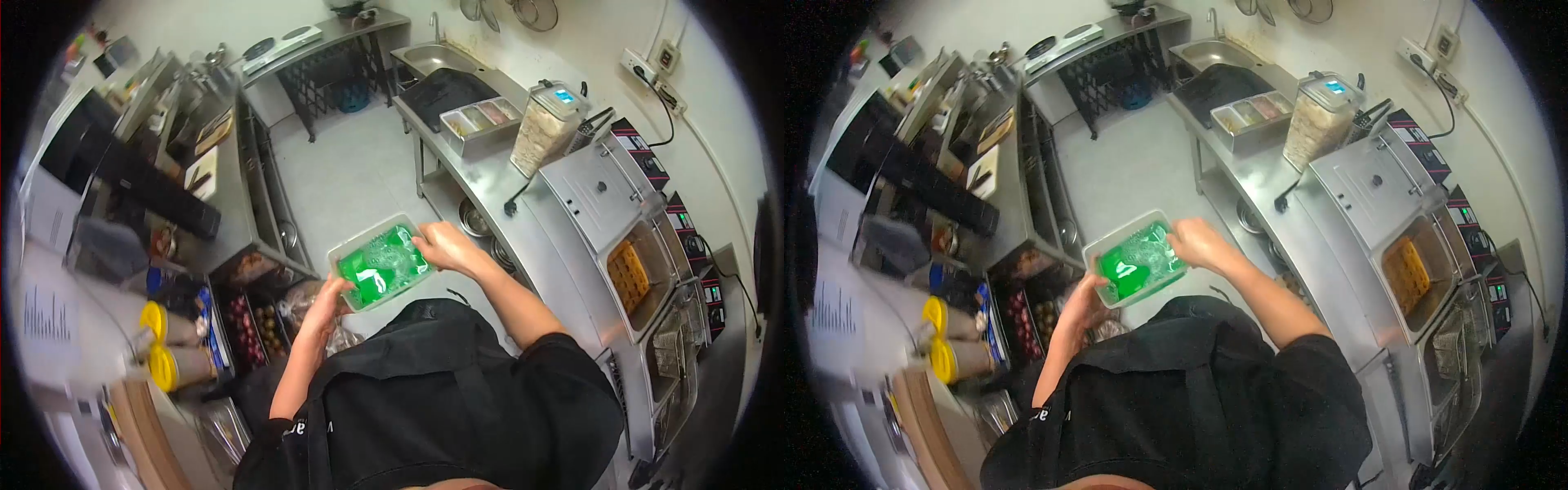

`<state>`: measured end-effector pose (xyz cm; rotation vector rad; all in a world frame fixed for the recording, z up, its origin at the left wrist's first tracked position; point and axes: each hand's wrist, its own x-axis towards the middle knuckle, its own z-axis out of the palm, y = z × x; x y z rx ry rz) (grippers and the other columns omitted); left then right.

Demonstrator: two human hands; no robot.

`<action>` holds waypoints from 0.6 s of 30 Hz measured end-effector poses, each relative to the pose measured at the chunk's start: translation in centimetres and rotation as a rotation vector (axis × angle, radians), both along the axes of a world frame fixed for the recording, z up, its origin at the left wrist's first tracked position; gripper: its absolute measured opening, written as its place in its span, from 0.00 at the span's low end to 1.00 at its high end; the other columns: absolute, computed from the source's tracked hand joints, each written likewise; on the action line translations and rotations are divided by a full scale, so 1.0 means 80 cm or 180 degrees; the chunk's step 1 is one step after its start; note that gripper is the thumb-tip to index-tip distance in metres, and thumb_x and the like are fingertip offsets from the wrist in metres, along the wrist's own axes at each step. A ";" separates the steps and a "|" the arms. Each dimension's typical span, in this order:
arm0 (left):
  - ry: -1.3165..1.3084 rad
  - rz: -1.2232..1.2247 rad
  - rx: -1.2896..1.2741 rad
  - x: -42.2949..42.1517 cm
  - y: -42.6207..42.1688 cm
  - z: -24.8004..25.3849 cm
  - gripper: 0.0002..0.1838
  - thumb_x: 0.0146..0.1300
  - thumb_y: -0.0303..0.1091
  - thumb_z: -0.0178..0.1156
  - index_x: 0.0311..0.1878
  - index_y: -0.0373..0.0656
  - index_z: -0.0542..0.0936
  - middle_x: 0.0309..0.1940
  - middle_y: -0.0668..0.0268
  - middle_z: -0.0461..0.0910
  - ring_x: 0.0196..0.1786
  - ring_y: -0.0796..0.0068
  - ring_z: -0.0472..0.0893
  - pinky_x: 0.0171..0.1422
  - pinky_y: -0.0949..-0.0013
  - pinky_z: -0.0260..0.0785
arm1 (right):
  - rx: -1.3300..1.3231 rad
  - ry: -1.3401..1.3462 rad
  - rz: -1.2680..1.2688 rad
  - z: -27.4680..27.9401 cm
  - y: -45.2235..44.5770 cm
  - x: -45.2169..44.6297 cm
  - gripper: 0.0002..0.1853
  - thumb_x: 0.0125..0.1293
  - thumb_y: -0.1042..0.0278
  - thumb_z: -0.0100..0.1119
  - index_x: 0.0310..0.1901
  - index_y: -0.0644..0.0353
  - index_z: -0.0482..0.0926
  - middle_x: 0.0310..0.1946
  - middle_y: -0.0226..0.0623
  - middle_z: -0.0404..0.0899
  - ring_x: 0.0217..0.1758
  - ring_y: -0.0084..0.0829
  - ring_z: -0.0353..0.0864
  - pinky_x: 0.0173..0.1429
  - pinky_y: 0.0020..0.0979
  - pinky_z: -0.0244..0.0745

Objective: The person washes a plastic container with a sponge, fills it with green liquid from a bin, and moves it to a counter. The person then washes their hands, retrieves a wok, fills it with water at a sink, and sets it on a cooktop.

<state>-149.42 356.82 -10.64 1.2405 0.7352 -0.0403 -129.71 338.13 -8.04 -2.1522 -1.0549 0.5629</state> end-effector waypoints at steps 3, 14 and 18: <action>-0.0066 -0.0110 0.0114 0.087 0.090 0.007 0.38 0.55 0.44 0.54 0.69 0.46 0.54 0.60 0.58 0.64 0.53 0.64 0.72 0.48 0.63 0.71 | 0.0056 0.0143 -0.0096 0.004 0.090 0.090 0.14 0.63 0.66 0.48 0.29 0.70 0.75 0.15 0.51 0.75 0.18 0.43 0.79 0.30 0.41 0.75; -0.0454 -0.1438 0.0474 0.475 0.422 0.013 0.37 0.67 0.58 0.42 0.73 0.54 0.43 0.63 0.53 0.62 0.52 0.61 0.75 0.52 0.63 0.72 | 0.0440 0.0044 -0.1507 -0.021 0.346 0.407 0.13 0.60 0.63 0.51 0.28 0.66 0.77 0.21 0.52 0.76 0.23 0.46 0.78 0.31 0.43 0.70; -0.0383 -0.2035 0.0321 0.646 0.477 0.021 0.36 0.68 0.61 0.37 0.73 0.60 0.41 0.64 0.50 0.61 0.49 0.60 0.77 0.54 0.62 0.71 | 0.0684 0.0100 -0.2373 -0.040 0.364 0.524 0.11 0.60 0.63 0.52 0.32 0.61 0.79 0.26 0.50 0.79 0.29 0.42 0.80 0.36 0.40 0.72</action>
